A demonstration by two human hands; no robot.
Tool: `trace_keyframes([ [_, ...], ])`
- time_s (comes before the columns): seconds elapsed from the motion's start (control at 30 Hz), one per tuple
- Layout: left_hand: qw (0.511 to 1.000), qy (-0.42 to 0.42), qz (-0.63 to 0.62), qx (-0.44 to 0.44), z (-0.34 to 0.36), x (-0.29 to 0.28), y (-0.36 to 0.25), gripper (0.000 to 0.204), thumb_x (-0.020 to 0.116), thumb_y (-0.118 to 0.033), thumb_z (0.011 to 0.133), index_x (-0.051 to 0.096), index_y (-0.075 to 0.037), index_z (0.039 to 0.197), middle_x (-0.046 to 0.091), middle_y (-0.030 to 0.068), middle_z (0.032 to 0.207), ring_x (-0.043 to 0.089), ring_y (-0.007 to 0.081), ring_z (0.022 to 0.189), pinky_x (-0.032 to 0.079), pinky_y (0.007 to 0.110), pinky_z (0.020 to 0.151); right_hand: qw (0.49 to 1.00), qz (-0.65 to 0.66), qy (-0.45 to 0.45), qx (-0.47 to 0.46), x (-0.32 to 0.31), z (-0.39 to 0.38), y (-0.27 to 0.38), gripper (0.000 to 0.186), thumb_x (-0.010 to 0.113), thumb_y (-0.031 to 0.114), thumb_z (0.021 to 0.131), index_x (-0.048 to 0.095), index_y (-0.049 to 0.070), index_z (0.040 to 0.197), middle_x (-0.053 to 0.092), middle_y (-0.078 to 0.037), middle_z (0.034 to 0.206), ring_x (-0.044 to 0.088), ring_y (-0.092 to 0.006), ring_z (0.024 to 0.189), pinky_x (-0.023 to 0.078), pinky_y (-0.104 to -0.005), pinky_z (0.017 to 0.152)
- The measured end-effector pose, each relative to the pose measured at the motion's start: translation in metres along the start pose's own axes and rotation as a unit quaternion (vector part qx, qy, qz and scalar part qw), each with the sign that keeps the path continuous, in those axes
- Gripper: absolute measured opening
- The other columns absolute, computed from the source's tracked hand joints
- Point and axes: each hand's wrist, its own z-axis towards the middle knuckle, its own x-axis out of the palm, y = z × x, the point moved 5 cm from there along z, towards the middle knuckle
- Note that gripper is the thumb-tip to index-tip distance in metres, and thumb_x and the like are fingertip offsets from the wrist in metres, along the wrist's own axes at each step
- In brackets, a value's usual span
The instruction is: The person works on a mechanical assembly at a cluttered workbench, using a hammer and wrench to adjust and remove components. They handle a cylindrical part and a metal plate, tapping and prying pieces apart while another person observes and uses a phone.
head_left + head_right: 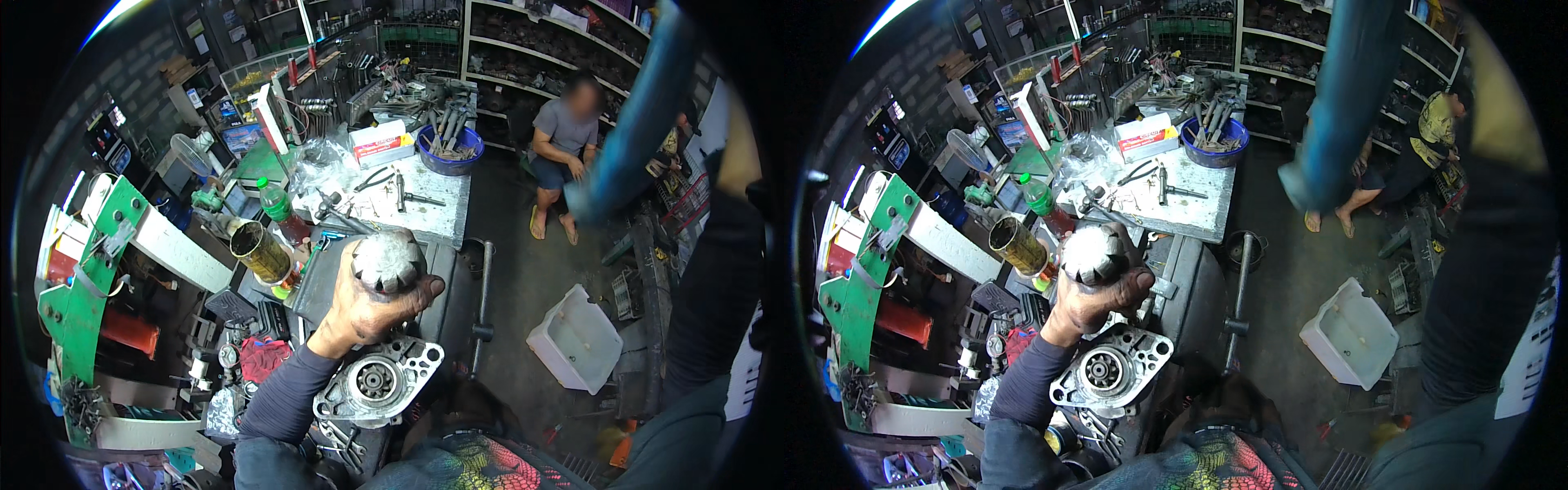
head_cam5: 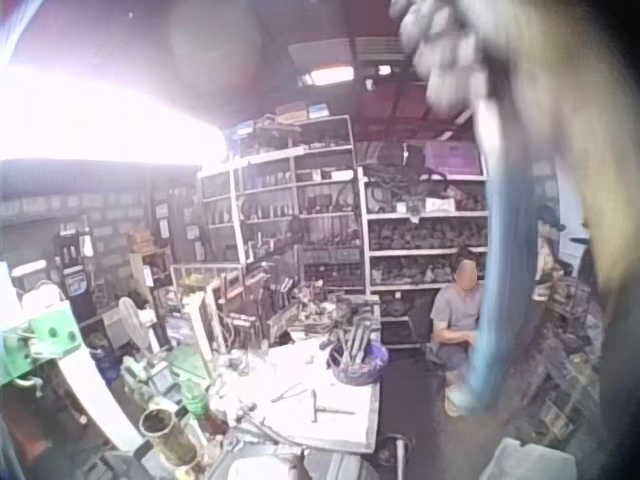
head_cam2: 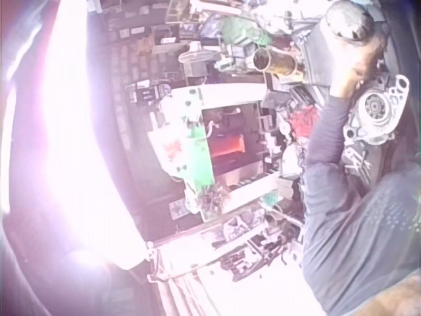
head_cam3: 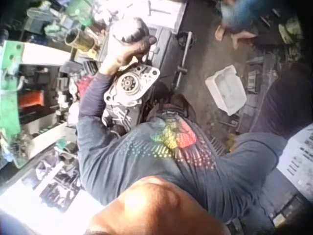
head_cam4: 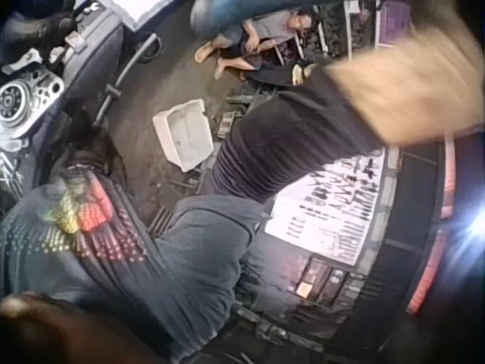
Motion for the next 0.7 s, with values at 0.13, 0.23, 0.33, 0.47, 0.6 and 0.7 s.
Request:
trace_keyframes([
  [0.13,0.982,-0.06,-0.177,0.01,0.003,0.003,0.002,0.015,0.084,-0.009,0.077,0.072,-0.006,0.085,0.068,0.0007,0.076,0.063,0.0127,0.064,0.049,0.032,0.059,0.999,-0.003,0.049,-0.006,0.016,-0.003,-0.003,0.05,0.068,0.045,0.098,0.067,0.001,0.123,0.071,-0.019,0.117,0.067,-0.0387,0.114,0.054,-0.0456,0.096],
  [0.23,0.981,-0.11,-0.158,-0.018,-0.002,0.002,-0.002,0.02,0.085,-0.014,0.079,0.067,-0.005,0.081,0.066,0.0004,0.071,0.06,0.0105,0.06,0.048,0.03,0.056,0.999,0.015,0.03,-0.025,0.016,-0.003,-0.002,0.049,0.065,0.045,0.099,0.068,0.0,0.119,0.071,-0.021,0.114,0.068,-0.0398,0.11,0.055,-0.0468,0.093],
  [0.33,0.982,-0.094,-0.164,-0.03,-0.003,-0.004,-0.012,0.027,0.085,-0.012,0.075,0.069,-0.003,0.095,0.069,0.0034,0.08,0.066,0.0119,0.072,0.052,0.028,0.065,0.998,-0.021,0.051,-0.035,0.02,0.005,-0.006,0.041,0.057,0.036,0.105,0.074,-0.001,0.104,0.071,-0.025,0.098,0.073,-0.0408,0.093,0.059,-0.0496,0.082],
  [0.47,0.933,0.145,-0.323,-0.065,0.013,-0.007,-0.019,0.04,0.083,-0.003,0.062,0.071,-0.003,0.1,0.072,0.0062,0.087,0.069,0.0152,0.078,0.055,0.03,0.074,0.995,-0.039,0.027,-0.084,0.026,0.004,-0.011,0.04,0.062,0.039,0.101,0.078,0.003,0.099,0.074,-0.02,0.091,0.074,-0.0376,0.087,0.06,-0.0469,0.078],
  [0.6,0.984,-0.054,-0.169,-0.013,0.008,-0.004,0.006,0.037,0.086,-0.008,0.066,0.07,0.0,0.099,0.072,0.0065,0.091,0.068,0.0166,0.081,0.055,0.033,0.075,0.994,-0.052,0.01,-0.095,0.029,-0.007,-0.017,0.04,0.071,0.046,0.094,0.08,0.008,0.1,0.074,-0.013,0.086,0.075,-0.0328,0.088,0.06,-0.0435,0.076],
  [0.7,0.955,-0.226,0.13,0.143,-0.015,-0.005,0.006,0.046,0.085,-0.007,0.067,0.066,0.002,0.108,0.07,0.0107,0.102,0.069,0.0207,0.086,0.056,0.036,0.075,0.986,-0.074,-0.008,-0.153,0.029,-0.014,-0.015,0.035,0.067,0.04,0.097,0.079,0.007,0.097,0.069,-0.014,0.088,0.073,-0.0337,0.09,0.059,-0.0428,0.077],
])
